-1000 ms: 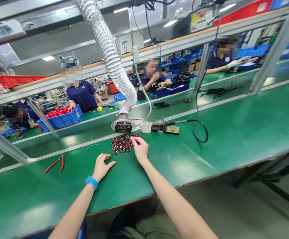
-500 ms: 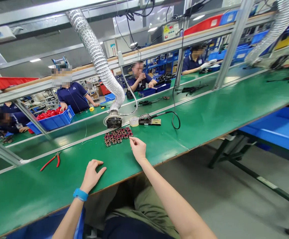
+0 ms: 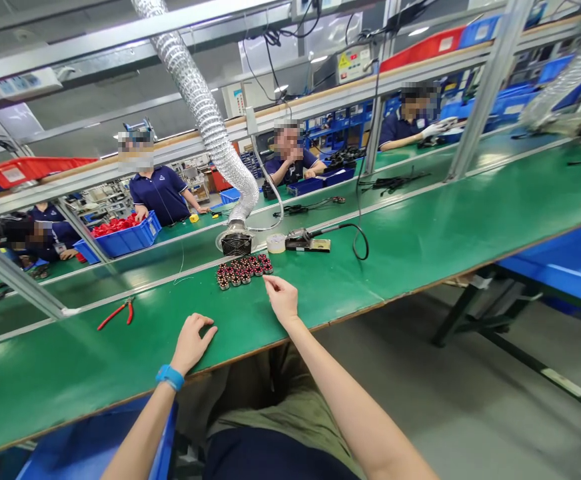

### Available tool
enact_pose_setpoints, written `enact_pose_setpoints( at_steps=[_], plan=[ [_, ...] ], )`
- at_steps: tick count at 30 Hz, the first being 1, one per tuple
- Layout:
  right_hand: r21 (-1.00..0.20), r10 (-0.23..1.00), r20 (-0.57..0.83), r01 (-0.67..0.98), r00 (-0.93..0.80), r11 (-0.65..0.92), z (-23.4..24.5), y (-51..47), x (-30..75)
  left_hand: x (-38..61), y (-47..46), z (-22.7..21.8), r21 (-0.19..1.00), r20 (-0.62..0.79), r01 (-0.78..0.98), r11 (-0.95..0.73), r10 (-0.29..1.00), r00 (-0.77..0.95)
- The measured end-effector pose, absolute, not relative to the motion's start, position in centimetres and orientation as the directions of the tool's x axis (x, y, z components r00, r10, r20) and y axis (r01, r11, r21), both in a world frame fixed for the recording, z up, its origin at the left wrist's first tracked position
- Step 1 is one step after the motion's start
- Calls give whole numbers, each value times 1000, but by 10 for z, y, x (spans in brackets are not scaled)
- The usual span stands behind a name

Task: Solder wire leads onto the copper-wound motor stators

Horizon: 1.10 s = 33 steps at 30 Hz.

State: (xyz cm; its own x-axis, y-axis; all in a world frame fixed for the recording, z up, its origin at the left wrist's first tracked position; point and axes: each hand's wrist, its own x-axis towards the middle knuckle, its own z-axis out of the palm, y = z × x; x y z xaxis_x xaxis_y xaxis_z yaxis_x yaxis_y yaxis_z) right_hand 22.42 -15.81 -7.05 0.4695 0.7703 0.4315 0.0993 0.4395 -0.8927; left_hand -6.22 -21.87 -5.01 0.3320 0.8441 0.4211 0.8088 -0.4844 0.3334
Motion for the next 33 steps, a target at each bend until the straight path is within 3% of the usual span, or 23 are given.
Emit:
enact_pose_setpoints(
  at_steps=[24, 33],
  plan=[
    [-889, 807, 447, 91, 386, 449, -63, -166, 221, -57, -226, -47, 277, 415, 846, -456, 851, 323],
    [-934, 814, 312, 1, 491, 358, -52, -165, 229, -60, -211, -42, 238, 427, 827, -510, 819, 382]
  ],
)
